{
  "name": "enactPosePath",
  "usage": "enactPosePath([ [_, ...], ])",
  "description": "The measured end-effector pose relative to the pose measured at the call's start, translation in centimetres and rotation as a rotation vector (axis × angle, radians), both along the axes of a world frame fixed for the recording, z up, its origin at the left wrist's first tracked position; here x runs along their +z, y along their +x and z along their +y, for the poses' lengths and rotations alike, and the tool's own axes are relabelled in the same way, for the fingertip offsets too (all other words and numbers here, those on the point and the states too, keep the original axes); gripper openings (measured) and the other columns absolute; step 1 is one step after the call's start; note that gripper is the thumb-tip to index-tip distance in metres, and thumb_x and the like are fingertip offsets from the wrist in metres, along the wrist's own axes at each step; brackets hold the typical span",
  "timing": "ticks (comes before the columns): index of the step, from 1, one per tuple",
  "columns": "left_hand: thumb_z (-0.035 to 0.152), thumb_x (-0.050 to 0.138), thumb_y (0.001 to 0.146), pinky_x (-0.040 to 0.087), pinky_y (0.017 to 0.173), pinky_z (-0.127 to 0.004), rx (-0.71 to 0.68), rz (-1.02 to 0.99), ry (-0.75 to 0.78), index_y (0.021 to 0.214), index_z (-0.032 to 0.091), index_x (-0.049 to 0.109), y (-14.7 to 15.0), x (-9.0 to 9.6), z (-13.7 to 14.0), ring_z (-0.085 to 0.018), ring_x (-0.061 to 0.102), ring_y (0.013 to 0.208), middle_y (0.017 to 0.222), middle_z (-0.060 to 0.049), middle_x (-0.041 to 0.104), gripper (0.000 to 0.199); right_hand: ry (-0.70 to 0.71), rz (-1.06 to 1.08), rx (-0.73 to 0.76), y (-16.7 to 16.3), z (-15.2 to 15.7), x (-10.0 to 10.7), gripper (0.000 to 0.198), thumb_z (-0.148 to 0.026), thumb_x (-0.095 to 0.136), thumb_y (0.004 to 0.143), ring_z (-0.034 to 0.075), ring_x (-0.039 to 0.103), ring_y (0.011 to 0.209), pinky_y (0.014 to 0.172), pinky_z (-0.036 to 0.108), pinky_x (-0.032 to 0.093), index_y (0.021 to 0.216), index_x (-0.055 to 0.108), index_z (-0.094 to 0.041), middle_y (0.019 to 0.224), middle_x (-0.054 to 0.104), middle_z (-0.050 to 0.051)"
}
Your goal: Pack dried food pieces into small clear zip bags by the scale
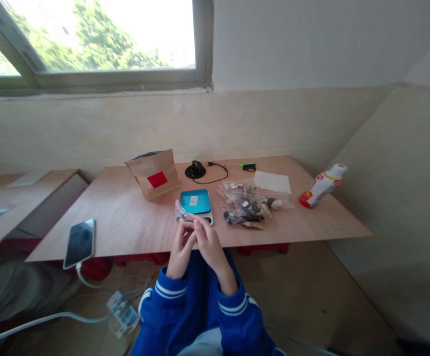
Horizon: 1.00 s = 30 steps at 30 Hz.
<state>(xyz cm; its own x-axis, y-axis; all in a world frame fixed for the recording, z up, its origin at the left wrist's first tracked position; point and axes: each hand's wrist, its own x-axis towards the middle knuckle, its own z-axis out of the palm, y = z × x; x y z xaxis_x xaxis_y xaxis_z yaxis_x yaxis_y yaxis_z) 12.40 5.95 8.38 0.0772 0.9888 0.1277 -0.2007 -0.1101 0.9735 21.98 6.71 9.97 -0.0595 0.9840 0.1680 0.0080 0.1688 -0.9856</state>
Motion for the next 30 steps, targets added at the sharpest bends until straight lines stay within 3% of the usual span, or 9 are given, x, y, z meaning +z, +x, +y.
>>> enactPosePath([
  [3, 0.054, 0.051, 0.083, 0.054, 0.068, -0.028, 0.047, -0.126, -0.139, 0.09, 0.015, 0.056, -1.4, -0.1, 0.0, -0.016, 0.064, 0.074, 0.084, -0.005, 0.064, 0.04, -0.055, 0.046, 0.16, -0.8, -0.3, -0.2, 0.042, -0.049, 0.046, 0.09, 0.023, 0.061, 0.11, 0.092, 0.036, 0.051, 0.118, 0.062, -0.022, 0.12, 0.065, 0.007],
  [7, 0.055, 0.062, 0.074, 0.052, 0.058, -0.024, 0.181, -0.137, -0.219, 0.079, 0.015, 0.055, -2.6, -0.1, 0.1, -0.014, 0.061, 0.063, 0.067, 0.0, 0.059, 0.041, -0.069, 0.067, 0.232, -1.8, -0.7, -0.4, 0.042, -0.047, 0.048, 0.09, 0.024, 0.06, 0.112, 0.095, 0.038, 0.05, 0.121, 0.061, -0.023, 0.122, 0.064, 0.007],
  [10, 0.058, 0.06, 0.074, 0.051, 0.053, -0.022, 0.22, -0.087, -0.218, 0.073, 0.016, 0.053, -3.2, -0.1, 0.2, -0.012, 0.059, 0.058, 0.063, 0.001, 0.057, 0.043, -0.085, 0.095, 0.257, -2.2, -0.7, -0.3, 0.041, -0.047, 0.045, 0.091, 0.023, 0.06, 0.112, 0.093, 0.037, 0.052, 0.122, 0.061, -0.025, 0.122, 0.064, 0.006],
  [16, 0.057, 0.054, 0.079, 0.053, 0.052, -0.025, 0.106, -0.012, -0.173, 0.08, 0.018, 0.056, -3.9, -0.1, 0.1, -0.014, 0.06, 0.055, 0.066, 0.0, 0.06, 0.04, -0.022, 0.106, 0.217, -2.0, -0.2, -0.3, 0.037, -0.042, 0.042, 0.094, 0.02, 0.054, 0.12, 0.102, 0.033, 0.044, 0.121, 0.06, -0.025, 0.128, 0.059, 0.004],
  [24, 0.056, 0.052, 0.081, 0.051, 0.052, -0.024, 0.171, 0.169, -0.131, 0.081, 0.016, 0.061, -4.5, 0.3, 0.4, -0.015, 0.059, 0.058, 0.065, -0.002, 0.062, 0.041, -0.065, 0.128, 0.288, -2.4, -0.1, -0.9, 0.039, -0.041, 0.047, 0.091, 0.019, 0.065, 0.103, 0.085, 0.031, 0.055, 0.126, 0.053, -0.025, 0.12, 0.064, 0.007],
  [30, 0.05, 0.051, 0.084, 0.049, 0.053, -0.023, 0.167, 0.313, -0.064, 0.091, 0.016, 0.066, -5.5, -0.2, 0.5, -0.014, 0.059, 0.057, 0.065, -0.002, 0.063, 0.039, -0.109, 0.207, 0.243, -2.8, 0.2, -1.5, 0.039, -0.04, 0.057, 0.086, 0.023, 0.062, 0.111, 0.087, 0.036, 0.056, 0.12, 0.056, -0.023, 0.114, 0.068, 0.009],
])
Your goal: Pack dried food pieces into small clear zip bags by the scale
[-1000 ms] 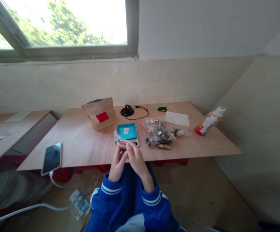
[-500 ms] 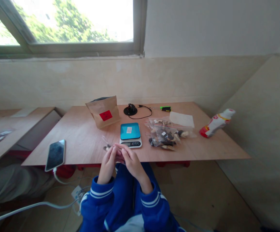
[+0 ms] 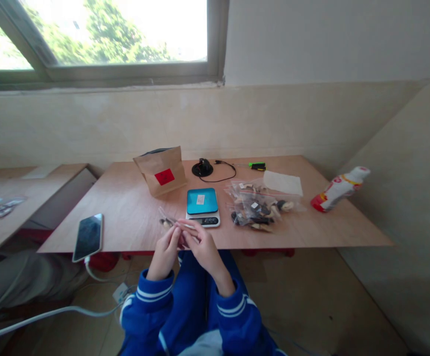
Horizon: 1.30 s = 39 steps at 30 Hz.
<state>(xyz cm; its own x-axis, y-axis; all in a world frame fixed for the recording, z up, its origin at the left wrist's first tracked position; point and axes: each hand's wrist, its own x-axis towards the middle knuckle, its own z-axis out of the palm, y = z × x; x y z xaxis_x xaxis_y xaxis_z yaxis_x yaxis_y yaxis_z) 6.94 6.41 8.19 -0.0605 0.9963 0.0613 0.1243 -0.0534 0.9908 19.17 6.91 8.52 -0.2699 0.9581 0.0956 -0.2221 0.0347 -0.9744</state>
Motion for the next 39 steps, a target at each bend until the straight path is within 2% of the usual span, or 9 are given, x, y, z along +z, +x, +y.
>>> enactPosePath([
  [3, 0.046, 0.051, 0.085, 0.049, 0.056, -0.024, -0.003, 0.025, 0.026, 0.098, 0.015, 0.067, -0.4, 0.1, -0.1, -0.015, 0.061, 0.06, 0.071, -0.003, 0.067, 0.037, -0.034, 0.036, 0.008, -0.1, 0.1, 0.1, 0.038, -0.039, 0.06, 0.083, 0.023, 0.062, 0.112, 0.086, 0.037, 0.057, 0.117, 0.057, -0.023, 0.119, 0.066, 0.009],
  [8, 0.041, 0.051, 0.085, 0.045, 0.058, -0.023, 0.038, 0.196, 0.08, 0.073, 0.018, 0.067, -1.0, 0.7, -0.4, -0.014, 0.059, 0.056, 0.059, -0.002, 0.063, 0.03, 0.09, -0.107, -0.055, -0.2, 0.1, 0.0, 0.032, -0.037, 0.06, 0.084, 0.022, 0.059, 0.115, 0.097, 0.036, 0.05, 0.112, 0.063, -0.022, 0.125, 0.062, 0.007],
  [13, 0.042, 0.054, 0.083, 0.043, 0.058, -0.024, 0.058, 0.184, 0.059, 0.074, 0.02, 0.068, -1.2, 1.0, -0.5, -0.015, 0.058, 0.057, 0.061, -0.002, 0.065, 0.028, 0.293, -0.414, -0.137, -0.3, 0.1, -0.2, 0.025, -0.033, 0.049, 0.091, 0.022, 0.066, 0.095, 0.085, 0.035, 0.053, 0.106, 0.067, -0.025, 0.103, 0.07, 0.006],
  [16, 0.041, 0.054, 0.083, 0.039, 0.057, -0.023, 0.101, 0.22, 0.071, 0.07, 0.019, 0.066, -0.9, 0.9, -0.6, -0.014, 0.053, 0.057, 0.06, 0.0, 0.061, 0.028, 0.356, -0.491, -0.178, -0.5, 0.2, -0.4, 0.026, -0.03, 0.045, 0.093, 0.021, 0.068, 0.086, 0.077, 0.031, 0.053, 0.105, 0.067, -0.024, 0.098, 0.071, 0.006],
  [20, 0.041, 0.05, 0.086, 0.037, 0.057, -0.022, 0.133, 0.295, 0.086, 0.065, 0.018, 0.057, -0.4, 0.3, -0.5, -0.012, 0.049, 0.056, 0.059, 0.002, 0.054, 0.032, 0.347, -0.538, -0.201, -0.5, 0.2, -0.5, 0.026, -0.03, 0.043, 0.094, 0.021, 0.069, 0.08, 0.07, 0.029, 0.052, 0.104, 0.065, -0.021, 0.094, 0.072, 0.007],
  [23, 0.039, 0.045, 0.089, 0.038, 0.058, -0.022, 0.104, 0.319, 0.101, 0.068, 0.018, 0.053, -0.2, 0.0, -0.3, -0.012, 0.049, 0.058, 0.061, 0.001, 0.053, 0.031, 0.324, -0.51, -0.192, -0.4, 0.3, -0.4, 0.023, -0.031, 0.046, 0.092, 0.02, 0.069, 0.081, 0.07, 0.027, 0.052, 0.096, 0.066, -0.02, 0.091, 0.072, 0.007],
  [31, 0.033, 0.041, 0.093, 0.045, 0.069, -0.024, -0.091, 0.281, 0.187, 0.086, 0.018, 0.059, -0.4, -0.1, -0.4, -0.014, 0.058, 0.074, 0.078, -0.003, 0.061, 0.025, 0.083, -0.203, -0.198, 0.4, 0.9, -1.0, 0.02, -0.035, 0.056, 0.084, 0.017, 0.067, 0.067, 0.064, 0.026, 0.054, 0.078, 0.064, -0.017, 0.071, 0.068, 0.003],
  [35, 0.032, 0.043, 0.092, 0.044, 0.064, -0.022, -0.095, 0.315, 0.197, 0.088, 0.016, 0.062, -0.3, 0.0, -0.3, -0.014, 0.058, 0.072, 0.08, -0.005, 0.063, 0.025, 0.106, -0.245, -0.25, 0.2, 1.3, -1.6, 0.02, -0.035, 0.054, 0.085, 0.017, 0.067, 0.07, 0.066, 0.026, 0.054, 0.083, 0.063, -0.017, 0.077, 0.068, 0.003],
  [39, 0.029, 0.046, 0.089, 0.039, 0.055, -0.02, -0.045, 0.406, 0.204, 0.081, 0.016, 0.064, -0.7, 0.3, 0.1, -0.011, 0.054, 0.06, 0.069, -0.002, 0.062, 0.023, 0.163, -0.354, -0.293, -0.7, 1.4, -1.6, 0.022, -0.035, 0.051, 0.086, 0.019, 0.068, 0.076, 0.069, 0.028, 0.053, 0.084, 0.064, -0.017, 0.081, 0.07, 0.006],
])
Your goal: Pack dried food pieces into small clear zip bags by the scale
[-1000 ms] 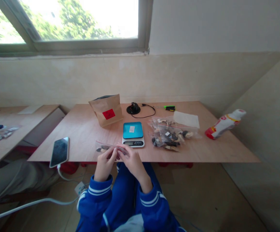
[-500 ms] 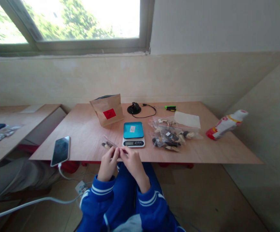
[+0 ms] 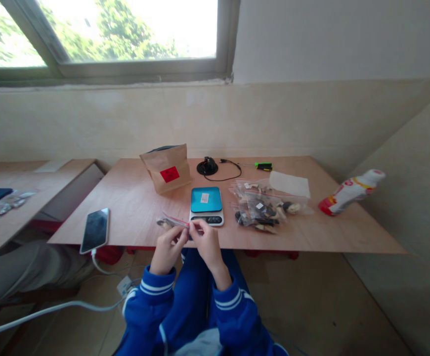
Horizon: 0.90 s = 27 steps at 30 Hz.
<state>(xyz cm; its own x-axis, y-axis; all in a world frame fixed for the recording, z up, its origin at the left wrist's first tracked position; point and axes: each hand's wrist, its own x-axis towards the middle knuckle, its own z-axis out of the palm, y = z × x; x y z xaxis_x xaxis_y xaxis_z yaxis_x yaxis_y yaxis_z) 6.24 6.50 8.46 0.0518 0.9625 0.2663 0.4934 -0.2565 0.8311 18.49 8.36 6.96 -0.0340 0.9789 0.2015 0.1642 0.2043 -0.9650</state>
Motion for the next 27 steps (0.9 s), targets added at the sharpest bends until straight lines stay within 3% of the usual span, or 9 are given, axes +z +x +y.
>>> enactPosePath([
  [4, 0.026, 0.048, 0.085, 0.036, 0.054, -0.021, 0.087, 0.061, 0.04, 0.066, 0.016, 0.058, -0.9, 0.3, 0.0, -0.009, 0.047, 0.054, 0.059, 0.001, 0.055, 0.024, 0.059, -0.111, -0.028, -1.0, 0.7, 0.3, 0.022, -0.035, 0.05, 0.087, 0.02, 0.068, 0.074, 0.067, 0.027, 0.052, 0.083, 0.065, -0.019, 0.079, 0.071, 0.006],
  [9, 0.028, 0.047, 0.086, 0.031, 0.051, -0.021, 0.156, 0.018, 0.004, 0.053, 0.018, 0.044, -2.0, 0.2, -1.5, -0.008, 0.037, 0.049, 0.049, 0.005, 0.037, 0.035, 0.105, -0.106, -0.253, 0.1, 3.5, 0.8, 0.026, -0.039, 0.047, 0.088, 0.021, 0.069, 0.076, 0.069, 0.031, 0.052, 0.085, 0.064, -0.019, 0.084, 0.073, 0.008],
  [14, 0.038, 0.042, 0.091, 0.038, 0.059, -0.023, 0.017, -0.106, -0.027, 0.061, 0.017, 0.053, -2.5, -0.3, -2.3, -0.012, 0.05, 0.062, 0.062, 0.0, 0.051, 0.038, 0.101, 0.091, -0.248, 1.1, 5.0, 2.7, 0.029, -0.045, 0.049, 0.086, 0.021, 0.068, 0.076, 0.066, 0.033, 0.055, 0.088, 0.061, -0.018, 0.085, 0.072, 0.009],
  [16, 0.042, 0.039, 0.092, 0.043, 0.07, -0.025, 0.056, -0.201, 0.009, 0.071, 0.018, 0.058, -2.4, -1.0, -1.8, -0.015, 0.056, 0.078, 0.077, -0.004, 0.057, 0.037, 0.073, 0.18, -0.21, 1.1, 4.9, 3.4, 0.031, -0.048, 0.052, 0.084, 0.021, 0.067, 0.076, 0.062, 0.032, 0.056, 0.088, 0.06, -0.019, 0.085, 0.071, 0.009],
  [18, 0.047, 0.039, 0.091, 0.044, 0.079, -0.03, 0.199, -0.342, 0.015, 0.088, 0.019, 0.06, -2.2, -2.3, -0.8, -0.018, 0.057, 0.092, 0.093, -0.007, 0.059, 0.035, 0.032, 0.271, -0.182, 1.1, 4.9, 3.6, 0.032, -0.05, 0.055, 0.082, 0.021, 0.067, 0.075, 0.059, 0.031, 0.056, 0.088, 0.06, -0.019, 0.084, 0.07, 0.008],
  [21, 0.057, 0.047, 0.084, 0.044, 0.089, -0.036, 0.343, -0.636, -0.125, 0.108, 0.02, 0.056, -1.5, -4.4, 1.4, -0.022, 0.056, 0.105, 0.114, -0.01, 0.058, 0.045, -0.068, 0.402, -0.139, 1.0, 5.1, 3.2, 0.033, -0.051, 0.06, 0.078, 0.019, 0.065, 0.068, 0.055, 0.03, 0.055, 0.088, 0.06, -0.02, 0.082, 0.069, 0.006],
  [25, 0.073, 0.045, 0.073, 0.042, 0.094, -0.045, 0.184, -1.017, -0.393, 0.114, 0.017, 0.058, -0.3, -5.7, 4.3, -0.031, 0.056, 0.113, 0.116, -0.015, 0.062, 0.07, -0.192, 0.485, -0.093, 0.2, 5.5, 1.7, 0.034, -0.049, 0.057, 0.079, 0.018, 0.063, 0.066, 0.059, 0.032, 0.054, 0.093, 0.058, -0.019, 0.082, 0.067, 0.005],
  [27, 0.075, 0.047, 0.07, 0.042, 0.095, -0.046, 0.11, -1.094, -0.402, 0.115, 0.014, 0.058, 0.1, -5.6, 5.0, -0.033, 0.057, 0.113, 0.113, -0.016, 0.065, 0.078, -0.127, 0.434, -0.148, -0.2, 5.5, 1.1, 0.033, -0.045, 0.059, 0.079, 0.019, 0.063, 0.078, 0.07, 0.035, 0.054, 0.101, 0.054, -0.02, 0.092, 0.066, 0.006],
])
